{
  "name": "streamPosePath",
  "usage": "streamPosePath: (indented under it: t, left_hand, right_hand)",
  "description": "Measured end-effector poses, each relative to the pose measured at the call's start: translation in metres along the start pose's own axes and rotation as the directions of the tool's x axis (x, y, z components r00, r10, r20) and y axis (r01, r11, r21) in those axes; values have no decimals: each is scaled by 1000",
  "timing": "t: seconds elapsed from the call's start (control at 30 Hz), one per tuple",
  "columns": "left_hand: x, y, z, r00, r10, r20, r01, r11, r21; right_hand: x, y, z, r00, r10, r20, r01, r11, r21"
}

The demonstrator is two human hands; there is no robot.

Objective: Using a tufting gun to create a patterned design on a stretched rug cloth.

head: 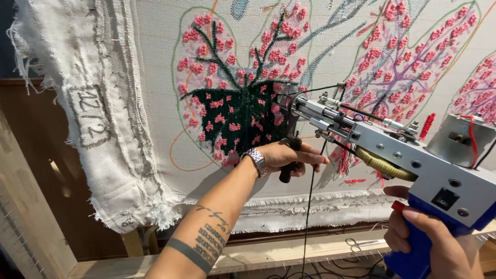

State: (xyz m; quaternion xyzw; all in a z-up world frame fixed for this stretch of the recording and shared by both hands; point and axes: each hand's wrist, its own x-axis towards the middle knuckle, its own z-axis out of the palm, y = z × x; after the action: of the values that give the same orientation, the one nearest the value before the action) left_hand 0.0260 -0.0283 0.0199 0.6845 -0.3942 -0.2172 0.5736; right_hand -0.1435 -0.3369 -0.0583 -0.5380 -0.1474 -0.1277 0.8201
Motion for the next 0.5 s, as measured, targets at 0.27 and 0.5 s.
streamPosePath:
  t: [0.27,0.5]
  left_hand:
    - [-5,28,23,992,-80,-93,101,965,241]
    - [-11,11,20,982,-134,-133,169,939,300]
  right_hand:
    - [8,4,-35,994,99,54,-102,993,54]
    - [-5,-4,1,999,27,33,-28,999,25]
